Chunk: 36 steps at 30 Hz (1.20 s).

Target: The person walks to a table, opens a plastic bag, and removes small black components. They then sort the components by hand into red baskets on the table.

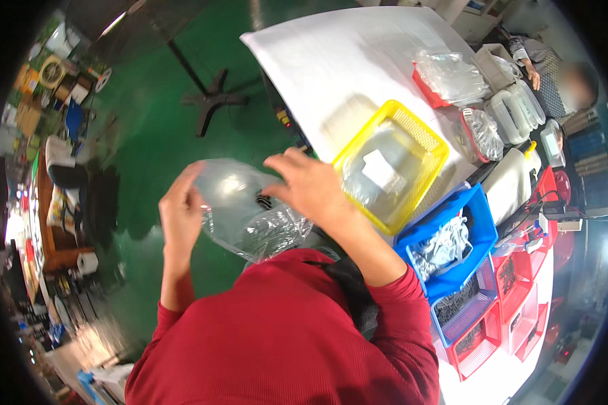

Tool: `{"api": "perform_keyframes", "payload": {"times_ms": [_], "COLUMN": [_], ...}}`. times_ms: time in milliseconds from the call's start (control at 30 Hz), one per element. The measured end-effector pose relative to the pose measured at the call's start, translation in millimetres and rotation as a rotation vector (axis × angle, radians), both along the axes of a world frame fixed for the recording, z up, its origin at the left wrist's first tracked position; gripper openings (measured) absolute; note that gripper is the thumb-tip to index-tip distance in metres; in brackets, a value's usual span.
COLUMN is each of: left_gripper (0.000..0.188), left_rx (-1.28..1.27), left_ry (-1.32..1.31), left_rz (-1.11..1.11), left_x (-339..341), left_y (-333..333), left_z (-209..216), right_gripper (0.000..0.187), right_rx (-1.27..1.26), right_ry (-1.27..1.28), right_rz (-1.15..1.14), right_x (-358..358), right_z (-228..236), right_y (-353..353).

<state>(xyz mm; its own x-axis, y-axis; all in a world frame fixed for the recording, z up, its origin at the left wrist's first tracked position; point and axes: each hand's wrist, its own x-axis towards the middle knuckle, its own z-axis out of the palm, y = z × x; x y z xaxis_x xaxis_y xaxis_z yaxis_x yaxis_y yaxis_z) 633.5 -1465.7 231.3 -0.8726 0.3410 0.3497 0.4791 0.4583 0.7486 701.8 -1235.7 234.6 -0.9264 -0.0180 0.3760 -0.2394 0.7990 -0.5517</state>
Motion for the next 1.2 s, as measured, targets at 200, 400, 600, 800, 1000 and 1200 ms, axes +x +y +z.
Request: {"api": "perform_keyframes", "payload": {"times_ms": [200,400,600,800,1000,1200], "left_gripper": [0.043,0.046,0.053,0.053,0.046,0.043], "left_rx": [0.017,0.186,0.169,-0.038,-0.193,-0.351], "left_ry": [0.023,-0.039,-0.206,-0.142,-0.198,0.115], "left_rz": [0.044,-0.167,-0.407,-0.628,-0.853,-0.912], "left_x": [-107.9,-205.6,-315.9,-367.8,-354.9,-376.7], "left_y": [46.1,131.1,202.1,263.2,287.3,301.3], "left_z": [59.3,60.8,42.0,-4.7,-61.1,-30.5], "right_gripper": [0.021,0.029,0.026,0.021,0.025,0.023], "right_rx": [0.117,-0.52,-1.039,-0.77,-0.62,-0.401], "right_ry": [-0.145,-0.458,-0.196,0.097,-0.123,-0.054], "right_rz": [-0.249,-0.552,-0.747,-1.054,-1.159,-1.032], "right_x": [-105.1,-172.1,-215.6,-212.6,-179.0,-148.5], "right_z": [-54.4,-74.2,-36.0,-31.7,-45.5,-42.9], "right_y": [47.4,106.1,171.3,241.5,260.1,263.4]}}
